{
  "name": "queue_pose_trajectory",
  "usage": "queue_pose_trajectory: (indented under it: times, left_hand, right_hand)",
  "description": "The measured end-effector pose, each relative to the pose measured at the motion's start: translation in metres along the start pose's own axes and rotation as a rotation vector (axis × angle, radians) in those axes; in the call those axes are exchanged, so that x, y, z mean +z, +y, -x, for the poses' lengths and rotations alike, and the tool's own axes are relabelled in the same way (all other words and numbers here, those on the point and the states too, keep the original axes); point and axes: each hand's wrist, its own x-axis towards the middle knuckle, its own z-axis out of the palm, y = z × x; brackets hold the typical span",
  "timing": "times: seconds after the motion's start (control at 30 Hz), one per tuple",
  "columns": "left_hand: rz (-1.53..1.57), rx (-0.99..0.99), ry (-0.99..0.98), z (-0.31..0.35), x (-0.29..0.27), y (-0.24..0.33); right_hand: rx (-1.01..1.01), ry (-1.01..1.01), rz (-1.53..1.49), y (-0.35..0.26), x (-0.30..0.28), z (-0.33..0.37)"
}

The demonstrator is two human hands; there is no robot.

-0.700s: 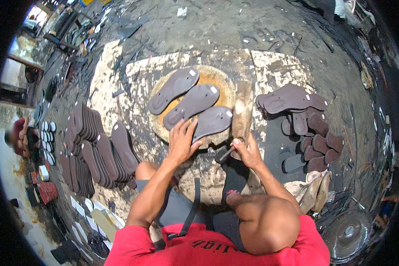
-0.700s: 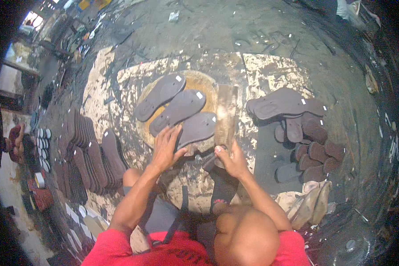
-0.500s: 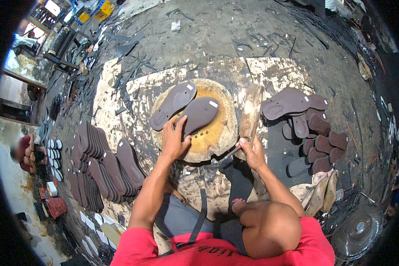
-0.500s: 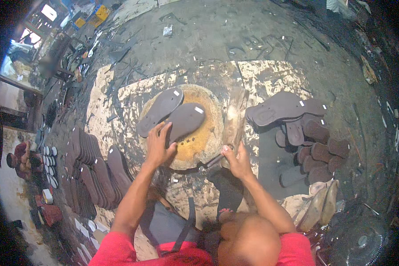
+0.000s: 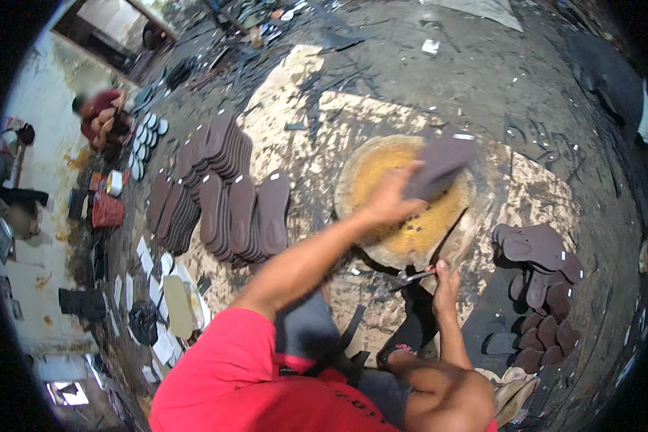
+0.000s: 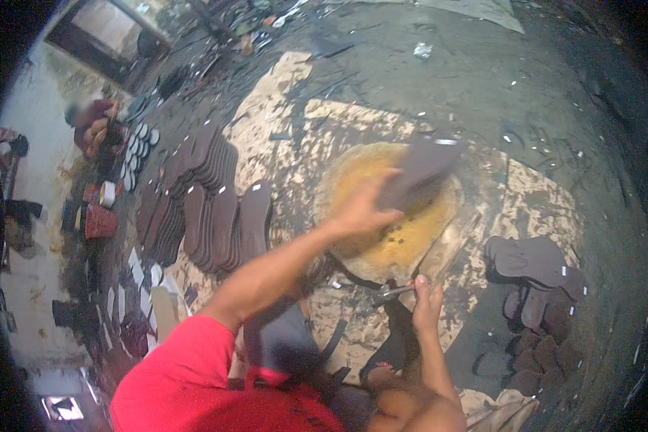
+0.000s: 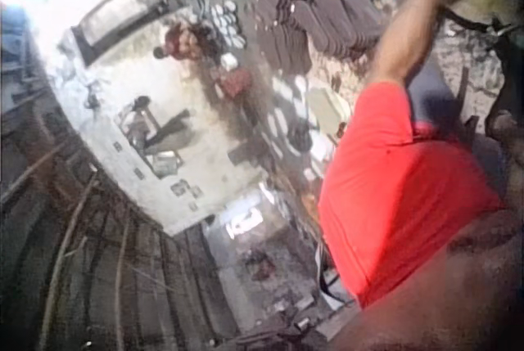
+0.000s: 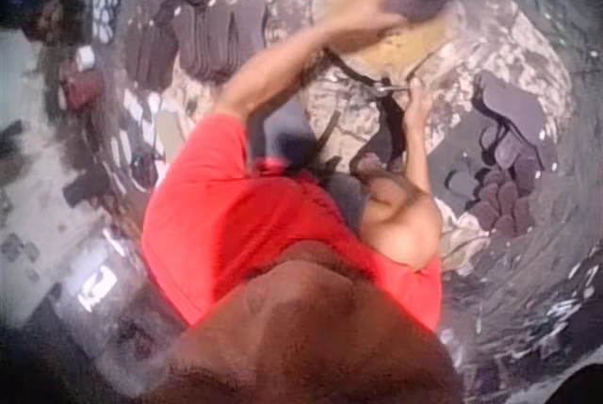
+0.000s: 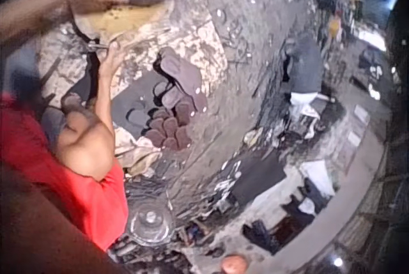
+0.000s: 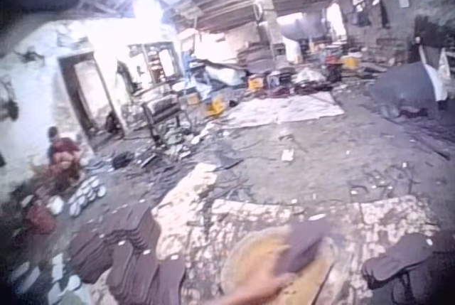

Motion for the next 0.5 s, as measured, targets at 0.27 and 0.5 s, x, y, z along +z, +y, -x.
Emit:
queue_pose_trajectory:
  times: [0.27,0.5]
  left_hand:
    - [-0.073,-0.307,0.488,0.064,-0.061,-0.037]
    - [-0.671,-0.848,0.236,0.212,-0.098,-0.178]
  right_hand:
    - [0.038,0.05,0.093,-0.007,0.004,-0.001]
    - [0.079,0.054,0.059,-0.01,0.008,-0.005]
